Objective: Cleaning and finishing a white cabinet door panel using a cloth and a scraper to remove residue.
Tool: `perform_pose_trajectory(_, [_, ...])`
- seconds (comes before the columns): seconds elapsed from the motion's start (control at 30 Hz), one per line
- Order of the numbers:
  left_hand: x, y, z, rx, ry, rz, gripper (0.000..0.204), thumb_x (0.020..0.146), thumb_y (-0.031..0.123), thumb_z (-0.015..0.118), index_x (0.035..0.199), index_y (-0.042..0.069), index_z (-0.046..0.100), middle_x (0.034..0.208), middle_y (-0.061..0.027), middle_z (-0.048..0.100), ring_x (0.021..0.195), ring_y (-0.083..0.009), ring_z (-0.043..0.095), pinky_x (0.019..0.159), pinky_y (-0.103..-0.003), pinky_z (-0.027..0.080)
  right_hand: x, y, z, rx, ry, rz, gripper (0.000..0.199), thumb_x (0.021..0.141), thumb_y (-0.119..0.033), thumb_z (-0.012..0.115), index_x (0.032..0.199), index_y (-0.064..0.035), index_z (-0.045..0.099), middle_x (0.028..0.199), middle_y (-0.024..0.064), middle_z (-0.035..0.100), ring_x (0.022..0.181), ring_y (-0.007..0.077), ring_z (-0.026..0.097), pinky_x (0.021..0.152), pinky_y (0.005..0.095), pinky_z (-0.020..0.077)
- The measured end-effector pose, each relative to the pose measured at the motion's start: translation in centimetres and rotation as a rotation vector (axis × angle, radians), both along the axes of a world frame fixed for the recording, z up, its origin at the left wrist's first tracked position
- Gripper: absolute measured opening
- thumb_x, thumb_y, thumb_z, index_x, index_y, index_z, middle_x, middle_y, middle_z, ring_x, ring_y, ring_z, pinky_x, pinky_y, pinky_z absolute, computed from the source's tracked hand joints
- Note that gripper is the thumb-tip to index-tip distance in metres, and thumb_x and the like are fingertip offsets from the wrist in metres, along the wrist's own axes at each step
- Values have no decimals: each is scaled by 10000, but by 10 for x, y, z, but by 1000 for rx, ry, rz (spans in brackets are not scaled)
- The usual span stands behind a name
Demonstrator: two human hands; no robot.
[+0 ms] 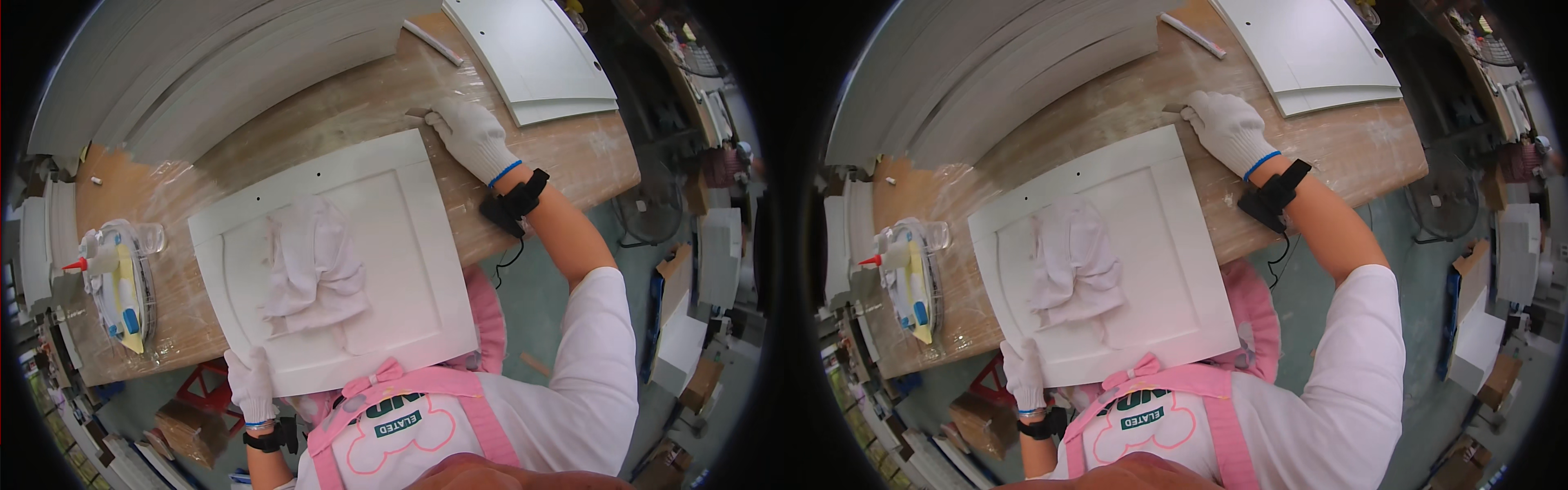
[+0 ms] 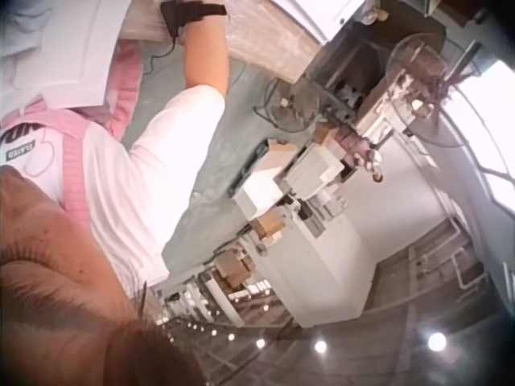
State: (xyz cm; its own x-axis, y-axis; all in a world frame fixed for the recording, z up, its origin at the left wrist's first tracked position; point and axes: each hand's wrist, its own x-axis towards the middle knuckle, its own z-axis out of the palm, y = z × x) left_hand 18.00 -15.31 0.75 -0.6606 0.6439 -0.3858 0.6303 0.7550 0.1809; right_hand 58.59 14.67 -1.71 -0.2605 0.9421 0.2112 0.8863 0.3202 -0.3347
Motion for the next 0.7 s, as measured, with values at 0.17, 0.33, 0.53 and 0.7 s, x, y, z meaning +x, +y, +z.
perform_pose_trajectory(0.17, [-5, -3, -2, -70, 18, 42, 534, 890, 484, 575, 1203, 56, 506, 1110, -244, 666, 1033, -459, 629, 842, -527, 483, -24, -34, 21, -1, 147, -71, 234, 965, -288, 547, 969, -68, 628, 902, 155, 686, 882, 378, 647, 770, 491, 497])
perform_pose_trajectory(0.33, [-2, -6, 4, -40, -63, 25, 540, 888, 476, 600, 1198, 41, 515, 1097, -235, 674, 1022, -440, 645, 843, -493, 496, -16, -40, 32, -34, 144, -194, 237, 951, -281, 569, 969, -52, 629, 885, 156, 684, 890, 387, 640, 776, 495, 492])
perform_pose_trajectory(0.53, [-14, -20, 5, -2, -454, -66, 487, 936, 427, 606, 1181, 8, 584, 1049, -149, 699, 950, -281, 683, 807, -407, 520, -41, -54, 38, 146, 198, -167, 200, 933, -234, 582, 945, -40, 628, 942, 183, 675, 901, 384, 634, 781, 477, 491])
perform_pose_trajectory(0.7, [-35, -33, -43, 320, -1116, 173, 421, 997, 343, 575, 1241, 0, 589, 1079, -63, 685, 955, -180, 660, 811, -344, 538, -105, -70, 29, 120, 175, 17, 228, 915, -160, 589, 1109, -55, 646, 1024, 186, 668, 922, 392, 626, 807, 457, 496])
